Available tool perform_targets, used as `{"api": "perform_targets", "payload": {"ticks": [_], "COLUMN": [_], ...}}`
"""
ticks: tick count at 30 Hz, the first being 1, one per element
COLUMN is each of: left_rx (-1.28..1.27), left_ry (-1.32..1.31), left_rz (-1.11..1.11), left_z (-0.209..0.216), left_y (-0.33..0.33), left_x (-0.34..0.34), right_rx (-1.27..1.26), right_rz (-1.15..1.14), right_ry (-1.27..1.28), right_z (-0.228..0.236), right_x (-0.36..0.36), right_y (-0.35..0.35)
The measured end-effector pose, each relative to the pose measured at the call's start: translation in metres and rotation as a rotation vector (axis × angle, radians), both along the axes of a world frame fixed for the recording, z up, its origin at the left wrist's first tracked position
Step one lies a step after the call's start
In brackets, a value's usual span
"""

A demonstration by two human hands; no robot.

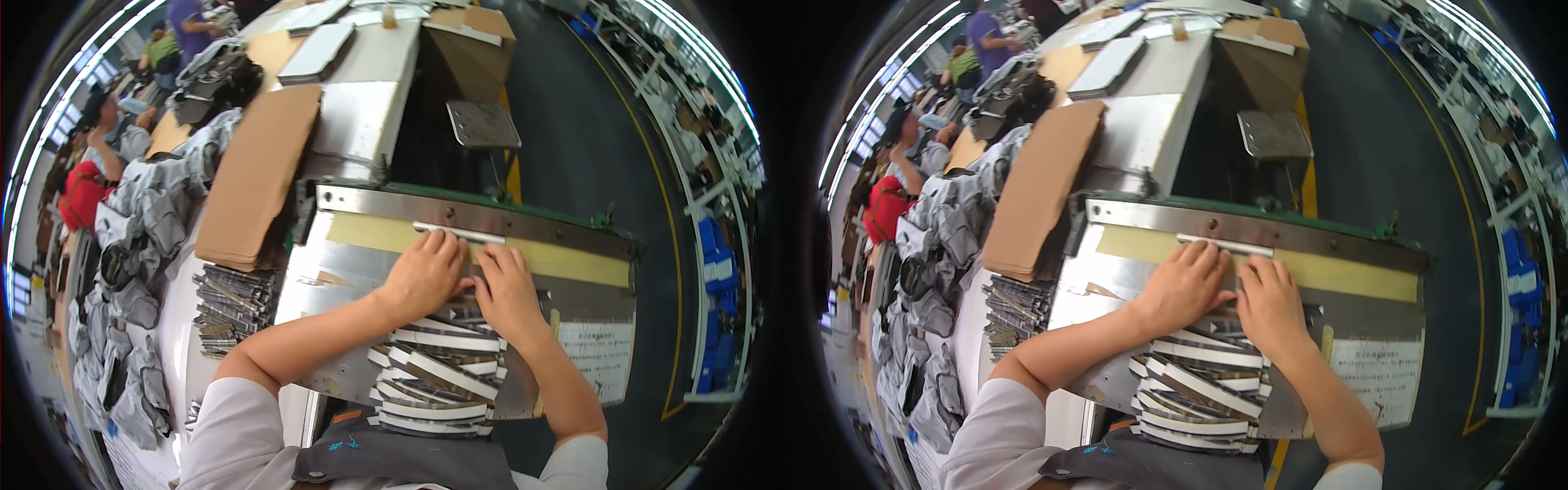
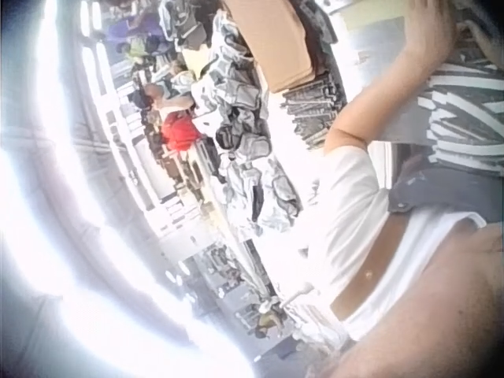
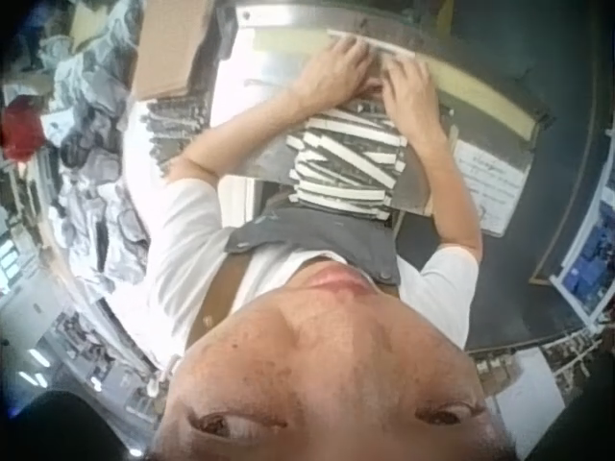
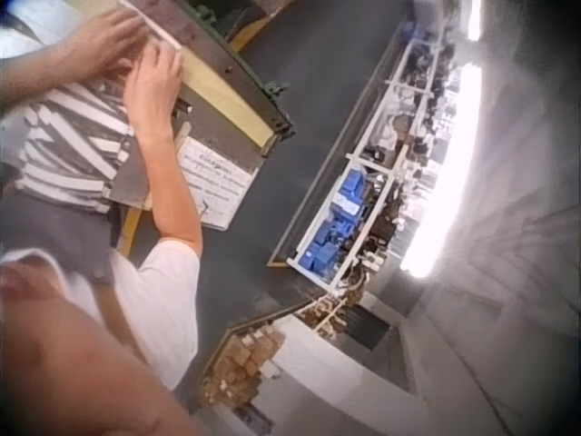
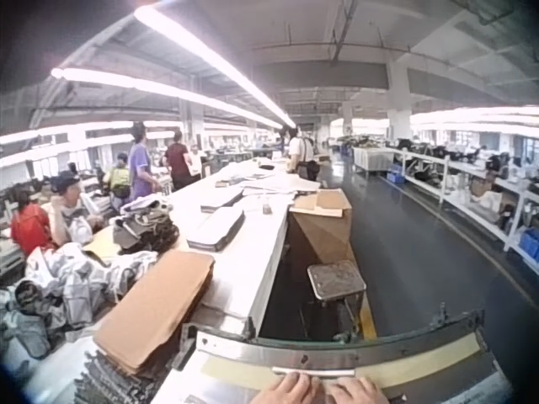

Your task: Assembling small patterned leather or fabric strips onto a jig on a workshop table.

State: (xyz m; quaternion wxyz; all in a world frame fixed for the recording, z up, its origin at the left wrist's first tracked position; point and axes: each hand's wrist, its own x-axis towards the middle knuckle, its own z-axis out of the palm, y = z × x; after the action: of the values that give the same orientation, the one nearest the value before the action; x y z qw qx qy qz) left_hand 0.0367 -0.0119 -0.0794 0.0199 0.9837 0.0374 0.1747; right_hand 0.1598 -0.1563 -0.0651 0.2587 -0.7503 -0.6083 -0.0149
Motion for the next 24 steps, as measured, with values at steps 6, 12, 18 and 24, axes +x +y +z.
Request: {"api": "perform_targets", "payload": {"ticks": [6,12,18,24], "left_rx": [-0.092,-0.178,-0.098,-0.076], "left_ry": [-0.036,-0.064,0.052,-0.026], "left_rz": [0.042,-0.212,-0.149,-0.097], "left_z": [0.002,0.0,0.003,0.009], "left_y": [-0.002,0.011,0.014,0.011], "left_x": [-0.004,-0.003,-0.002,-0.003], "right_rx": [0.148,0.041,-0.024,-0.03], "right_rz": [0.027,0.14,0.051,0.001], "right_ry": [0.015,-0.031,-0.119,-0.157], "right_z": [0.005,0.002,0.0,-0.005], "right_x": [0.002,0.0,-0.003,-0.001], "right_y": [-0.002,-0.002,-0.001,0.003]}}
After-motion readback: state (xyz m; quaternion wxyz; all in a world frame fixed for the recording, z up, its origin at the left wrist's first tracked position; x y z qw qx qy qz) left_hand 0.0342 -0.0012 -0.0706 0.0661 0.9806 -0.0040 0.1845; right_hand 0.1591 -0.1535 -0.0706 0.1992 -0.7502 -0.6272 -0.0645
